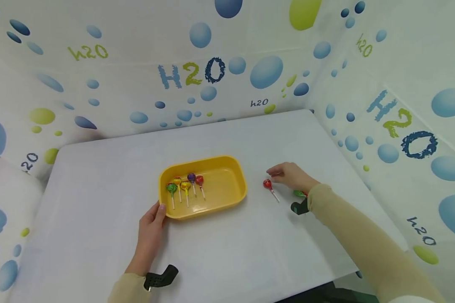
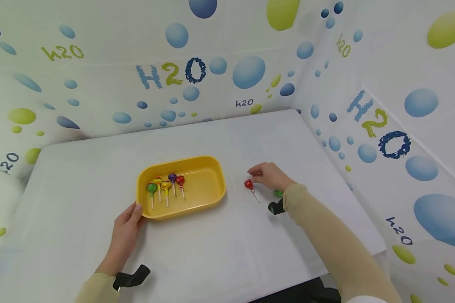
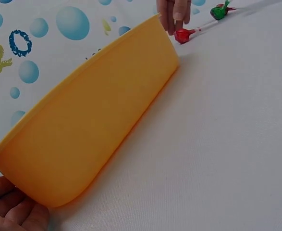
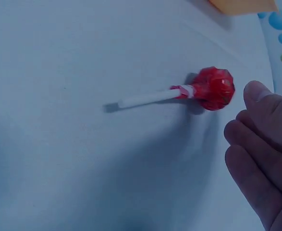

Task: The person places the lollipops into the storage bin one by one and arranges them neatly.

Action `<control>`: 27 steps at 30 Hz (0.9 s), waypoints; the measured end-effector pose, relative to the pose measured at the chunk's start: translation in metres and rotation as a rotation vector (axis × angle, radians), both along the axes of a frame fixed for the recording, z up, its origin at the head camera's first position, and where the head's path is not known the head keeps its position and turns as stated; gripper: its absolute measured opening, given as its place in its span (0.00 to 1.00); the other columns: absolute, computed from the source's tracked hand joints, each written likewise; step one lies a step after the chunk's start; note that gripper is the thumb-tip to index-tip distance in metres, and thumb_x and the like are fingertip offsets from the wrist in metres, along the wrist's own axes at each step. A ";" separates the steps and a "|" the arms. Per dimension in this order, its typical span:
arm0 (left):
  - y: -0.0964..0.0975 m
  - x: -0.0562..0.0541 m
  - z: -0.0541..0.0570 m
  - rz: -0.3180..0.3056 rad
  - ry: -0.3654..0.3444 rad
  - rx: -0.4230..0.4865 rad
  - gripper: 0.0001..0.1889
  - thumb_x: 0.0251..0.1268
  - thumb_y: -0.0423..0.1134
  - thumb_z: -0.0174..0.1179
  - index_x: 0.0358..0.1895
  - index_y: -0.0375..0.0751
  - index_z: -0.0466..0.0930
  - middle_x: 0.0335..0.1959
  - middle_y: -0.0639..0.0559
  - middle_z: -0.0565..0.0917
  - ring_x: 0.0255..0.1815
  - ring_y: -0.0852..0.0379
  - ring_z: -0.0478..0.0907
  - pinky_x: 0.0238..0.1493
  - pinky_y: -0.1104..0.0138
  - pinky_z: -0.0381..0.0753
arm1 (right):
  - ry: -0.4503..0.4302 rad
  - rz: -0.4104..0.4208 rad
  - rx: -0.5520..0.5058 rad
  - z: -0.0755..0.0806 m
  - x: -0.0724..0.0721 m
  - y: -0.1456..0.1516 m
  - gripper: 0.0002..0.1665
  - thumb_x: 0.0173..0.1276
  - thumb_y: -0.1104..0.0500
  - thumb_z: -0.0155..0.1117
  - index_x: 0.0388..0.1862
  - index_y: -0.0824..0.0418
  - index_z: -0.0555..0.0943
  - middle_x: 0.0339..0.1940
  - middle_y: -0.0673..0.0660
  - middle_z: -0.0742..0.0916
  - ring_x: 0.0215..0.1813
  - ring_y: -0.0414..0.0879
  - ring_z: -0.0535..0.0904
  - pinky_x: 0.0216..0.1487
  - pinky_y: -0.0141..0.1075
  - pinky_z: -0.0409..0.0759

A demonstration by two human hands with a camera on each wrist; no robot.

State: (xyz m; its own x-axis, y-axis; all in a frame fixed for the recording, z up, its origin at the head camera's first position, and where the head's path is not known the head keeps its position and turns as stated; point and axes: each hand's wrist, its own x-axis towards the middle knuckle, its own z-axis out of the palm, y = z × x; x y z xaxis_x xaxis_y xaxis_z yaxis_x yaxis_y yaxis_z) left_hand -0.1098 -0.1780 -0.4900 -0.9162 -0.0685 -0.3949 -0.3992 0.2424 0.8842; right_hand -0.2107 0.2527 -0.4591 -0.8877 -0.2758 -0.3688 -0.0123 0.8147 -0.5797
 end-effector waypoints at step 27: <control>-0.006 -0.002 -0.002 0.043 0.030 0.058 0.31 0.85 0.48 0.44 0.81 0.35 0.55 0.82 0.41 0.60 0.83 0.46 0.58 0.77 0.58 0.65 | 0.196 0.006 -0.078 0.065 -0.026 -0.075 0.21 0.74 0.59 0.66 0.64 0.59 0.82 0.56 0.58 0.89 0.57 0.52 0.86 0.63 0.46 0.84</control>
State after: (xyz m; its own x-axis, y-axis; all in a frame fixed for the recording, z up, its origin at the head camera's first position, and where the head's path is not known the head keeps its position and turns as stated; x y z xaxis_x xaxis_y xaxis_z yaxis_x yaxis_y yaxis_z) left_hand -0.1115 -0.1838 -0.4919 -0.9243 -0.0856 -0.3719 -0.3814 0.1735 0.9080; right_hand -0.2364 0.1778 -0.3937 -0.9387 -0.3020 -0.1664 -0.1357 0.7673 -0.6268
